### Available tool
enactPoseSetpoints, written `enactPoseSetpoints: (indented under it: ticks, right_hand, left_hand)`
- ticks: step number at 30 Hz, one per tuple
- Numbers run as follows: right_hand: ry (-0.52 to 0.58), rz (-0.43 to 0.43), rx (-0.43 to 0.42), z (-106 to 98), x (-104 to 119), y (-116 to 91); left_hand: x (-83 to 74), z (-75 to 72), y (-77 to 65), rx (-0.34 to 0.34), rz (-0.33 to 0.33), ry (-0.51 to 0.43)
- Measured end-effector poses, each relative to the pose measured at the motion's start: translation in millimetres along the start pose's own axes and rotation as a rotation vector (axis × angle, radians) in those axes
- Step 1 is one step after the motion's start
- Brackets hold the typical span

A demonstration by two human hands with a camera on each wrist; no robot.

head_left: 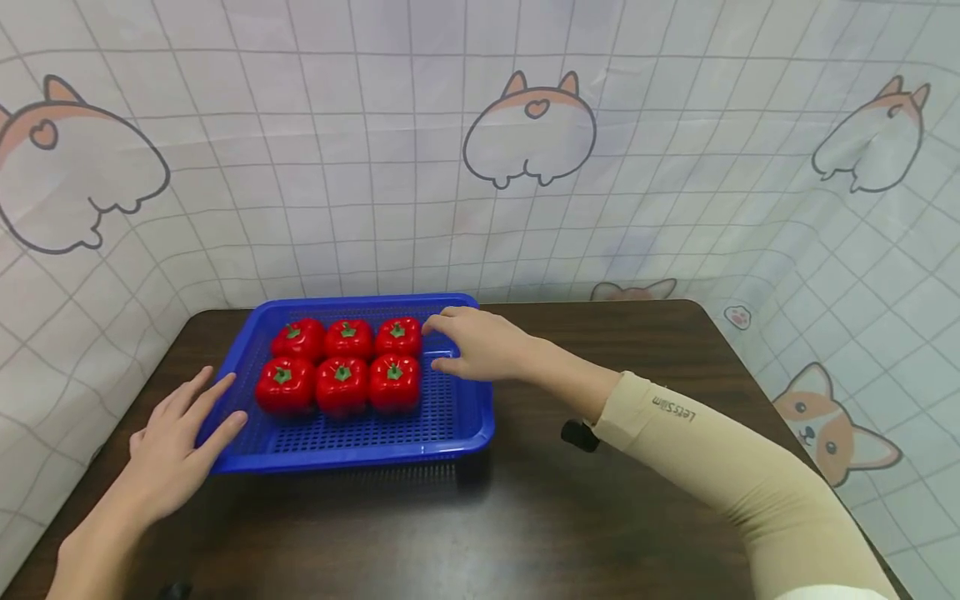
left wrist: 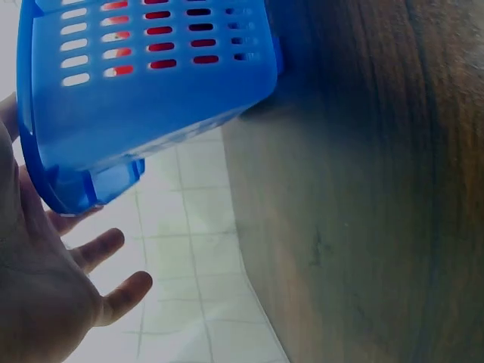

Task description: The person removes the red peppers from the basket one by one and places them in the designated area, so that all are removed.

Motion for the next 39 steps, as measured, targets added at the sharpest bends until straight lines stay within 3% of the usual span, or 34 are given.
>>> enactPoseSetpoints:
  ticks: [11,18,29,39]
  right_hand:
    - [0.097,-0.067,0.129,16,34,34]
    - [0.063,-0.059,0.186,28,46,52]
    - [-0.019,-0.046,0.219,39,52,59]
    - [-0.075,-0.046,0.221,43,51,60]
  left_hand:
    - [2.0,7.1,-10.2,0.052,-0.010,-0.005]
    - [4.4,10.1,-12.0,0.077,-0.032,-0.010]
    - [5.8,14.2,-13.0,0.054,-0.029,-0.045]
    - [4.7,11.3,-10.4,-0.003,0.029,-0.078]
Point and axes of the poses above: each hand's wrist, its own y-axis towards the middle knuckle, its own z-axis out of the palm, x = y × z, the point moved 5 cm from there along y, towards the middle knuckle, and after that the axes turned 9 degrees about z, right-handed, at the moved point
